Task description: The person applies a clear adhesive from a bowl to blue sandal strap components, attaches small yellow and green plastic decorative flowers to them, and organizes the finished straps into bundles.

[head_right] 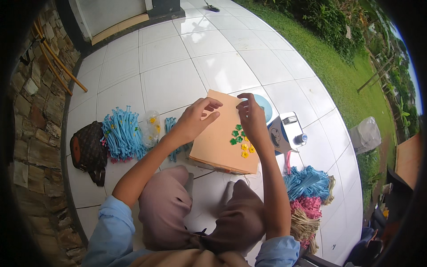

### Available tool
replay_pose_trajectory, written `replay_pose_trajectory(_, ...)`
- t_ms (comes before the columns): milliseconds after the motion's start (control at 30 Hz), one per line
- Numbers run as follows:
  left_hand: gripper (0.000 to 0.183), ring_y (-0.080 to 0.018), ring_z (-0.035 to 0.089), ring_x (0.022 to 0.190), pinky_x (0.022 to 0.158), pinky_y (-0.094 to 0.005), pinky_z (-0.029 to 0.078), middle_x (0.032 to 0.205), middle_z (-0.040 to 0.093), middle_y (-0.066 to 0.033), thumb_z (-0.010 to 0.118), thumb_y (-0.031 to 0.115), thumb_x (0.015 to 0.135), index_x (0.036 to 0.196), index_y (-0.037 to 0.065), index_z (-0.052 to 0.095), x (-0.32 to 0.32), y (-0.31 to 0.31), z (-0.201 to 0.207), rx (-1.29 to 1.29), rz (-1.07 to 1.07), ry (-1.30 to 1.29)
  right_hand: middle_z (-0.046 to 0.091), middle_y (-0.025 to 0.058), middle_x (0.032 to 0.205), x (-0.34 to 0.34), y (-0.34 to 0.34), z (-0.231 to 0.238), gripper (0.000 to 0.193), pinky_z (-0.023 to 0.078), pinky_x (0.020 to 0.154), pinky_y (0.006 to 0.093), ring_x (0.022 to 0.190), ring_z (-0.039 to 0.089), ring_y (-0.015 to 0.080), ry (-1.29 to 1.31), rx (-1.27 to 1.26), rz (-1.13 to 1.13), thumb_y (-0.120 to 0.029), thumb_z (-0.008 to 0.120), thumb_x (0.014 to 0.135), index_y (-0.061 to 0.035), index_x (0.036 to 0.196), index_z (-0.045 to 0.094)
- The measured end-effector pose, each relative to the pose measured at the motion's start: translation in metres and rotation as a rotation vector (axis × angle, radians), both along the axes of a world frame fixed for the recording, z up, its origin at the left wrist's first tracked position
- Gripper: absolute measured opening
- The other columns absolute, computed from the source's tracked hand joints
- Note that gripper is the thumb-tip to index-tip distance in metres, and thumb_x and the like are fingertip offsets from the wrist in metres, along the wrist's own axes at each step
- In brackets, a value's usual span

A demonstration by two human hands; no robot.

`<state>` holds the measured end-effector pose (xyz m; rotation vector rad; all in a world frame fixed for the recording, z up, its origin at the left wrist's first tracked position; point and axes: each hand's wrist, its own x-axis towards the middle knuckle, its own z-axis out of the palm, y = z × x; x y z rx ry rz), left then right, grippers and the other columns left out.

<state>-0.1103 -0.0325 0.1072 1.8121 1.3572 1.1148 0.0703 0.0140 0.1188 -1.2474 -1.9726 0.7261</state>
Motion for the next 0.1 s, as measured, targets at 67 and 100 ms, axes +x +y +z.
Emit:
replay_pose_trajectory(67,0.023,-0.0255,0.059,0.093,0.087,-0.0350,0.045,0.102,0.059,-0.0148,0.057,0.019,0.087,0.104,0.005,0.055,0.046,0.014,-0.014,-0.047,-0.103,0.206,0.064,0.0167,0.091,0.051,0.008,-0.024,0.026,0.049,0.075,0.0373,0.081,0.064,0.0270,-0.099,-0.021,-0.187,-0.005,0.054,0.085,-0.0033,0.110,0.048)
replay_pose_trajectory(100,0.024,-0.0255,0.059,0.097,0.089,-0.0378,0.044,0.105,0.059,-0.0153,0.058,0.021,0.086,0.105,0.007,0.055,0.061,0.020,-0.016,-0.117,-0.124,0.447,0.064,0.0171,0.093,0.062,0.010,-0.032,0.027,0.049,0.076,0.0386,0.082,0.064,0.0281,-0.144,-0.033,-0.228,-0.006,0.055,0.085,-0.0037,0.111,0.048)
